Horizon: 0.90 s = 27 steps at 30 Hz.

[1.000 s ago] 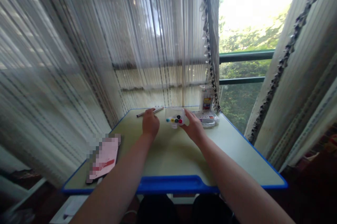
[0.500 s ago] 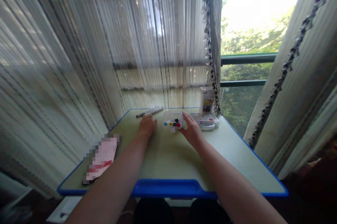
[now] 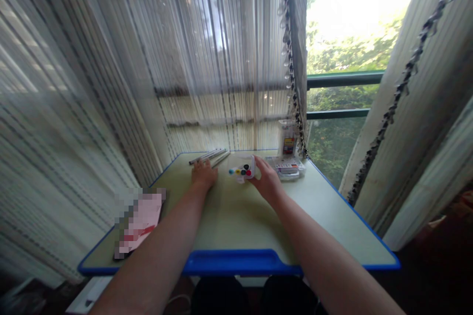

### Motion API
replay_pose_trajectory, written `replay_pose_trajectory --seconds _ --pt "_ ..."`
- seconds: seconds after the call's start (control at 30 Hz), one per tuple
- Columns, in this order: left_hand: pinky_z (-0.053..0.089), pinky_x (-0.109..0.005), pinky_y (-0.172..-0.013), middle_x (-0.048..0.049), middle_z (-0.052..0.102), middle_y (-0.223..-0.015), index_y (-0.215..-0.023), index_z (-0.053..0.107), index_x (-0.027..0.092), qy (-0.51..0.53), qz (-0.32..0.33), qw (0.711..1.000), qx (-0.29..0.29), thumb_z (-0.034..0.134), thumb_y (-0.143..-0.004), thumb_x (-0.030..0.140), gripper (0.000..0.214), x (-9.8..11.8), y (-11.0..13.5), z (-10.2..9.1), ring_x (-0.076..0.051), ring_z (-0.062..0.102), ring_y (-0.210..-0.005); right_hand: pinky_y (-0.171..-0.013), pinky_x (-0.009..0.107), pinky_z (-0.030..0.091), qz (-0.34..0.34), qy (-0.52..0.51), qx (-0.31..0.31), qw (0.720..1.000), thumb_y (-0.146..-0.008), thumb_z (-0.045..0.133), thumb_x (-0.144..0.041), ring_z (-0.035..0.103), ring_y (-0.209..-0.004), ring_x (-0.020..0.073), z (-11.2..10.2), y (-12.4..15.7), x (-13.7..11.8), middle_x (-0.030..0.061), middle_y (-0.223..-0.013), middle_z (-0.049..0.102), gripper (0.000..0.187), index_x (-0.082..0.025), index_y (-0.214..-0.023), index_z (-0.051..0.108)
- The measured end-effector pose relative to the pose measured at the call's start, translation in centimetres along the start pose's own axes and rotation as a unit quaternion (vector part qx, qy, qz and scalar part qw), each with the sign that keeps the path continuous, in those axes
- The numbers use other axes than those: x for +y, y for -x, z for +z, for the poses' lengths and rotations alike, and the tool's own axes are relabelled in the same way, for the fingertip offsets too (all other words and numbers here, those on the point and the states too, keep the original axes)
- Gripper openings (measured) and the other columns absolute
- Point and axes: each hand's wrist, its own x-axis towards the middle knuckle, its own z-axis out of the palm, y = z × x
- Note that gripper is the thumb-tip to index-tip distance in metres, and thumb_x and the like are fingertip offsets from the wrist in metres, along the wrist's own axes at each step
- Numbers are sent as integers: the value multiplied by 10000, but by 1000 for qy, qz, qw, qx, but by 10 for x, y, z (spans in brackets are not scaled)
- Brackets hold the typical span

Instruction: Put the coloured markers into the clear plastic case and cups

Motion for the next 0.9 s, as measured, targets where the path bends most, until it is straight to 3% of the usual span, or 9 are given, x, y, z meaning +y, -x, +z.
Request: replay_pose_trajectory --seconds 0.13,0.23,0.37,0.57,0.63,0.73,0.9 --pt "419 -439 -930 -194 597 -1169 -1101 615 112 6 29 999 -26 368 -886 299 378 0 0 0 -317 508 -1158 -940 455 467 -3 -2 -1 1000 -694 713 -240 578 -1111 282 -1 0 0 120 -1190 623 575 -230 -1239 529" --pt "460 -418 -851 -201 611 -1108 -1087 614 105 6 32 999 -21 350 -883 230 355 0 0 -1 -301 562 -1063 -937 452 466 -8 -5 -2 1000 -702 706 -243 576 -1111 282 -2 -1 -2 126 -1185 625 555 -217 -1230 536" --pt "463 -447 -835 -216 598 -1121 -1125 595 106 3 26 999 -20 314 -871 158 382 1 1 -4 -320 549 -1085 -932 454 465 -8 0 1 1000 -694 712 -238 581 -1100 286 -4 -2 -3 125 -1171 633 551 -213 -1219 547" --pt "478 -418 -807 -196 620 -1101 -1057 637 124 26 6 999 -39 331 -879 259 378 4 6 -15 -314 585 -1043 -900 454 476 0 -12 5 1000 -713 695 -257 590 -1070 288 -5 -2 -3 113 -1128 647 532 -225 -1222 544" --pt "480 -399 -798 -187 630 -1066 -1033 635 117 64 -6 998 -6 348 -875 277 365 5 7 -20 -295 604 -997 -883 452 484 3 -15 8 1000 -714 693 -265 600 -1044 287 -6 -2 -3 116 -1110 650 524 -221 -1216 548" --pt "476 -359 -805 -152 640 -979 -944 629 115 152 8 984 92 410 -848 248 274 6 8 -25 -246 609 -927 -872 450 490 9 -16 10 1000 -717 691 -280 609 -1018 285 -6 -2 -3 112 -1094 653 516 -229 -1212 552" --pt "464 -344 -815 -109 612 -899 -858 571 149 268 85 926 252 466 -858 267 158 7 10 -29 -207 585 -880 -883 450 488 5 -20 10 1000 -715 693 -282 610 -1021 281 -5 -2 -4 107 -1097 655 521 -230 -1213 550"
